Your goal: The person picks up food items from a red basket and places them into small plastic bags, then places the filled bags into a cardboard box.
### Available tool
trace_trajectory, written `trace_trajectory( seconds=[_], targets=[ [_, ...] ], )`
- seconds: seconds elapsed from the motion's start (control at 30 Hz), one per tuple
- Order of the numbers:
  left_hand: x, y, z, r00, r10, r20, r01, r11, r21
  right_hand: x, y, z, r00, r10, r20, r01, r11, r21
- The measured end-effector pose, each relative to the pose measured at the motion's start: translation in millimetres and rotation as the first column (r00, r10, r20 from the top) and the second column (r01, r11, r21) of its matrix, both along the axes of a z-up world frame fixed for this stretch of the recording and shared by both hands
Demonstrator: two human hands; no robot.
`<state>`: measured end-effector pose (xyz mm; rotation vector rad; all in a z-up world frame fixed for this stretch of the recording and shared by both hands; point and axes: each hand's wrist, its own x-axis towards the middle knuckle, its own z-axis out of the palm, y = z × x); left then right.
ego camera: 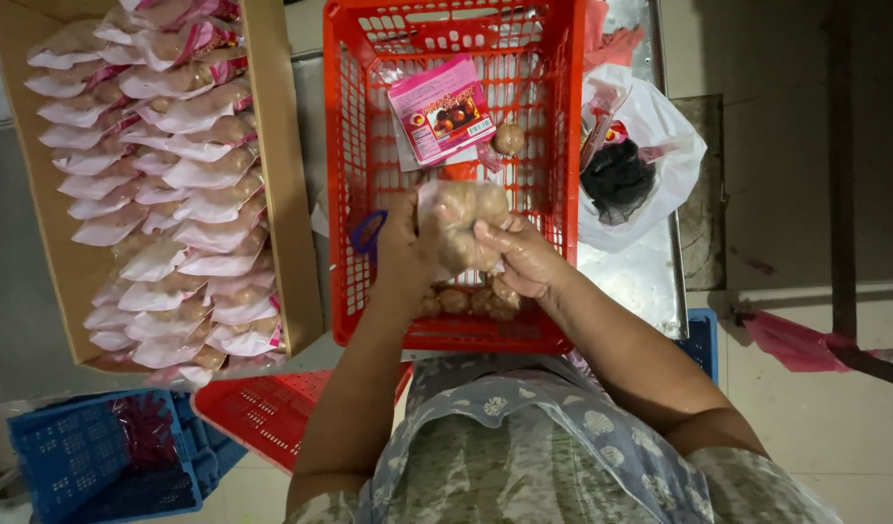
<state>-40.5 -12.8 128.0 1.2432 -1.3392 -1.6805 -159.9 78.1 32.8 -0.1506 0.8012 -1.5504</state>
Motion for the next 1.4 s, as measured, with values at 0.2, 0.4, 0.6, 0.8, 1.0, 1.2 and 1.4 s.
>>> trace_trajectory(
  seconds=[0.2,0.4,0.6,0.8,1.0,1.2,1.4],
  targets=[
    [10.8,-1.6,-72.9,0.904,-0.068,0.422,0.214,0.926,-0.311,-3.1,-11.3,-1.7,0.996,0.086,0.013,-0.086,0.996,0.005],
    [13.5,-4.4,-66.5,0.96,-0.095,0.265,0.183,0.925,-0.332,-6.6,-0.6,-24.4,0.974,0.07,0.216,-0.055,0.996,-0.076],
    [42.5,-24.8,-75.1,0.973,-0.227,0.033,0.224,0.908,-0.354,-12.4,0.0,-20.0,0.965,0.103,0.24,-0.055,0.978,-0.2],
    [42.9,-5.3,-20.3,0.915,-0.402,0.008,0.402,0.911,-0.09,-6.3,2.6,-50.6,0.971,-0.017,0.238,0.053,0.988,-0.146],
    [49.1,-2.2,-63.1,0.93,-0.364,0.043,0.363,0.931,0.033,-4.4,7.1,-22.1,0.981,0.057,0.187,0.007,0.946,-0.325],
    [59.2,10.1,-47.1,0.929,-0.361,0.084,0.369,0.92,-0.132,-6.4,13.1,-60.4,0.911,0.119,0.395,-0.013,0.965,-0.26],
    [51.6,8.6,-37.2,0.969,-0.22,-0.11,0.23,0.969,0.093,-7.2,8.9,-62.9,0.944,0.071,0.321,-0.003,0.978,-0.208]
  ],
)
